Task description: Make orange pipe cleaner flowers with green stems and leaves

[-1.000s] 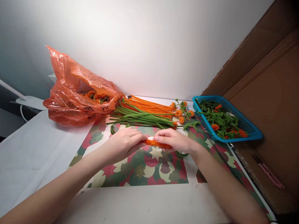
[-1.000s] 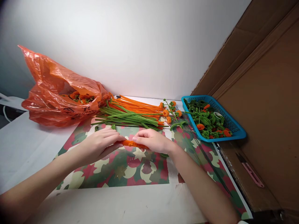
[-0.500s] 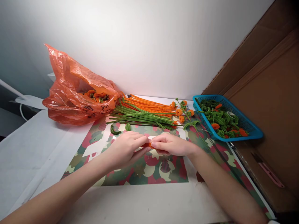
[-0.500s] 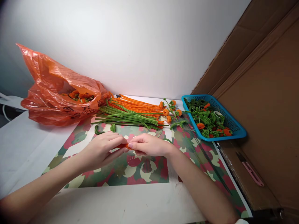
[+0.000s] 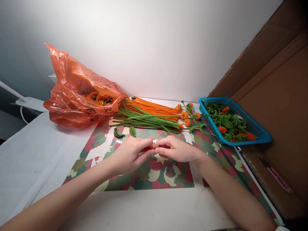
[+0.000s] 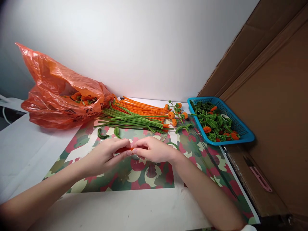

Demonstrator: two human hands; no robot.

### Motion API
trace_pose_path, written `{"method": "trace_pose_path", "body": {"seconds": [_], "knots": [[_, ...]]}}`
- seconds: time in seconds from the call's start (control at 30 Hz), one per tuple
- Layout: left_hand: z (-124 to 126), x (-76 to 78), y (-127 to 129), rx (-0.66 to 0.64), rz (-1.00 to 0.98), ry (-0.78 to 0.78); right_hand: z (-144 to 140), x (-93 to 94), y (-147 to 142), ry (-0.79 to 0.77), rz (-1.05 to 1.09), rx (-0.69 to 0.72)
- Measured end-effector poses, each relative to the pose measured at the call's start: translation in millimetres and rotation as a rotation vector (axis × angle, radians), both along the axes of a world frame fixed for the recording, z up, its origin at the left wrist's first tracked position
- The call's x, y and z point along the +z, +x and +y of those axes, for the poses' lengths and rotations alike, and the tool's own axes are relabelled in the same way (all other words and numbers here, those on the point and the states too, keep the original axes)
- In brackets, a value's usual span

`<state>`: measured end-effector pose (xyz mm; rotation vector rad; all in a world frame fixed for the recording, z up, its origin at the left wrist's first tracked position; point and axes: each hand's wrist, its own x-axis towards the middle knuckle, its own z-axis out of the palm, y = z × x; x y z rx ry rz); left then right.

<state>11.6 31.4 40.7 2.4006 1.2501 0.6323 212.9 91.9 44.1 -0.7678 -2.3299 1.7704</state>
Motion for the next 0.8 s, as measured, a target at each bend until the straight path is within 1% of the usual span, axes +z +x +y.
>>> {"method": "trace_pose_path", "body": {"seconds": [0.07,0.13,0.2,0.3,0.37,0.43,0.5,0.67,0.8], "knots": [[1,-0.9,0,0.004,-0.003,-0.036,1,-2.2,1,-0.009,-0.005,0.010],[1,-2.0,0,0.014,0.008,-0.046,2,-4.9,3,-0.069,-0.011,0.031],[2,-3.2,1,0.029,0.031,-0.005,5,-7.5,4,-0.172,0.002,0.047],[1,-5.0,3,0.028,0.081,0.114,7,-10.1,4,-0.305,-0.003,0.060],[1,-6.6,4,0.020,0.123,0.161,8,-10.7,3,-0.339,-0.027,0.065],[1,-8.4,4,0.019,0.162,0.158,7,-10.4,1,-0.334,-0.028,0.052],[1,-10.2,4,0.018,0.194,0.135,6,-9.5,0,-0.275,-0.027,0.034],[1,-11.1,2,0.003,0.233,0.099,2,-5.5,-2,0.056,-0.063,0.030],[3,-11.4,-1,0.008,0.229,0.020,0,-4.8,-3,0.228,-0.056,0.043]]}}
